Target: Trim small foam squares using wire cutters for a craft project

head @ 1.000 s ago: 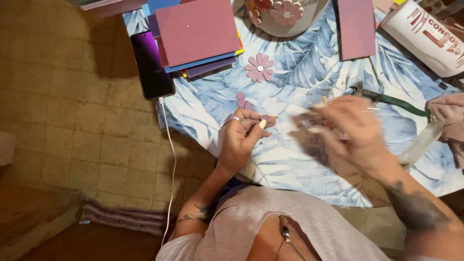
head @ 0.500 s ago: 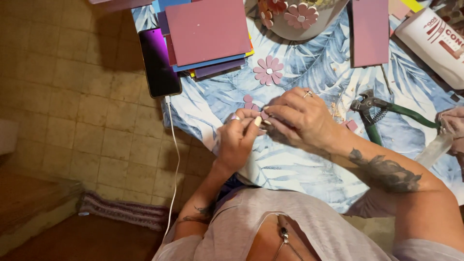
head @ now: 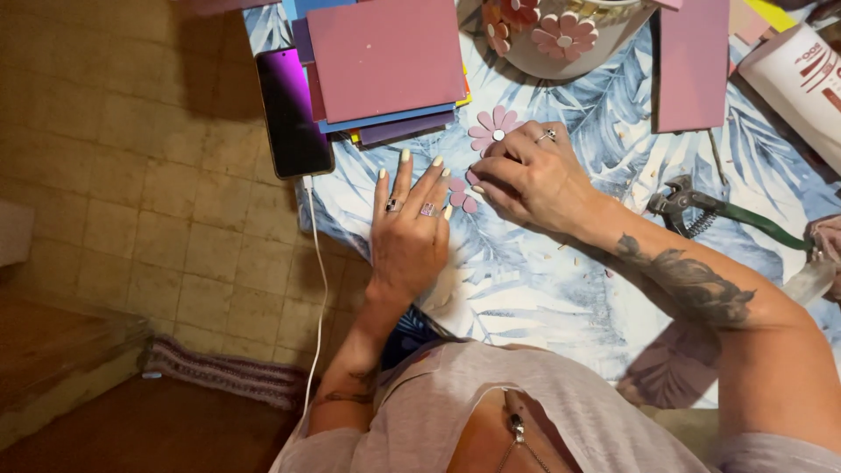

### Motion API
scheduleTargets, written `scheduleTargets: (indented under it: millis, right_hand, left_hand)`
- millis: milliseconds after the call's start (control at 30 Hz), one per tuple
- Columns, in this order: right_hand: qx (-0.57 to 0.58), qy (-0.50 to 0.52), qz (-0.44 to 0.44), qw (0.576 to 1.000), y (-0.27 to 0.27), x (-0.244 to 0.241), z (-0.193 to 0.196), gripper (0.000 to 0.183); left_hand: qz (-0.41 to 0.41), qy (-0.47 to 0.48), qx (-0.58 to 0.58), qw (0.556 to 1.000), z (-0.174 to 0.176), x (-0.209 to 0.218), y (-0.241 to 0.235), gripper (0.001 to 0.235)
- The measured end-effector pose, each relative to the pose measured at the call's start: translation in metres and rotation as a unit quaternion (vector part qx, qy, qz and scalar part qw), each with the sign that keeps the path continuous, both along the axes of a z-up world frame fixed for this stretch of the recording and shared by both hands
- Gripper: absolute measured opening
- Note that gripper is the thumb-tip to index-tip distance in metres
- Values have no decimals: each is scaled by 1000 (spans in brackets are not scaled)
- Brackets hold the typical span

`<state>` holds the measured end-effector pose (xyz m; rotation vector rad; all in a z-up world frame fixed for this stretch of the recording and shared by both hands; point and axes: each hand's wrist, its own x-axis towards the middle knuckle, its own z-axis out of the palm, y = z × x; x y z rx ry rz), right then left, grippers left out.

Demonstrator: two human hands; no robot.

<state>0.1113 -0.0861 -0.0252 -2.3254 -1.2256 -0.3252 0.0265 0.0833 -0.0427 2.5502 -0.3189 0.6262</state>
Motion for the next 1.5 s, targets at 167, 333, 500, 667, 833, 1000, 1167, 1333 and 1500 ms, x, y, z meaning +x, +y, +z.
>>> scheduleTargets:
  millis: [167,333,500,667,833,1000,1167,1333,1500]
  right_hand:
    - [-4,16,7,1000,-4,2,-5,14]
    - [7,14,8,1000,-2,3,-10,13]
    - [10,9,5,1000,0,2,-9,13]
    - [9,10,6,1000,3,1,-6,13]
    - [6,17,7,1000,2,1,-8,14]
    - [-1,14,6,1000,3,1,-6,13]
    - [5,17,7,1000,2,1,-8,13]
    - [5,16,8,1000,3,1,-9,14]
    - [12,13,12,1000,3,0,-9,13]
  left_hand:
    - [-7,29,0,1000,-2,-1,1,34]
    - [-8,41,4,999,-3,-2,1,36]
    - [-13,44,5,999,-1,-2,1,39]
    - [-13,44,8,999,-3,-1,1,40]
    - [-11,48,8,999,1,-2,1,41]
    - [-11,56,7,998,-1,-1,2,41]
    - [-10,61,7,998,0,-1,1,42]
    - [-11,64,6,998,2,-1,2,42]
    - [-12,48,2,999,1,-1,2,40]
